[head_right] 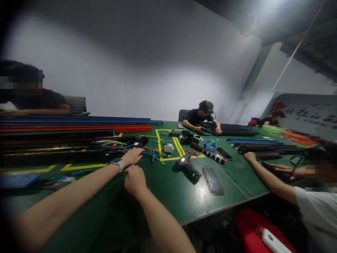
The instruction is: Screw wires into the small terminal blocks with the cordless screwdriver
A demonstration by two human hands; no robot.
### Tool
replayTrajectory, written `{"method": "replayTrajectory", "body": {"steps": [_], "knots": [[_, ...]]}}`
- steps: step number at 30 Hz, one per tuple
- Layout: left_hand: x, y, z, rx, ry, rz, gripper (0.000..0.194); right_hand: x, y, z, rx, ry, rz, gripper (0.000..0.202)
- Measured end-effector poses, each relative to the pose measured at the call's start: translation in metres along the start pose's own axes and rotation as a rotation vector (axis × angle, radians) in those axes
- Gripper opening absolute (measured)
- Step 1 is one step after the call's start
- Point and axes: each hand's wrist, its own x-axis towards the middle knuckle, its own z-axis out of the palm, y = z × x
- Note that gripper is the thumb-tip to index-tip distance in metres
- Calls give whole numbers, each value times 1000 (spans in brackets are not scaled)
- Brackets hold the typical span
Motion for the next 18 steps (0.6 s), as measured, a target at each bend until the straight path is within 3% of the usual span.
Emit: {"method": "replayTrajectory", "body": {"steps": [3,6,11,15,18], "knots": [[3,6,12,56,11,-75,38,-8,33,-16,-23,93,112,32],[7,9,14,80,12,-85,25,-12,60,-20,-8,166,196,34],[10,15,-4,-55,126,-19,34,-3,89,-20,26,307,356,35],[-5,18,-19,-297,176,-19,41,21,118,-43,-77,397,513,40],[-24,25,-21,-431,155,8,40,39,146,-63,-130,408,595,47]]}}
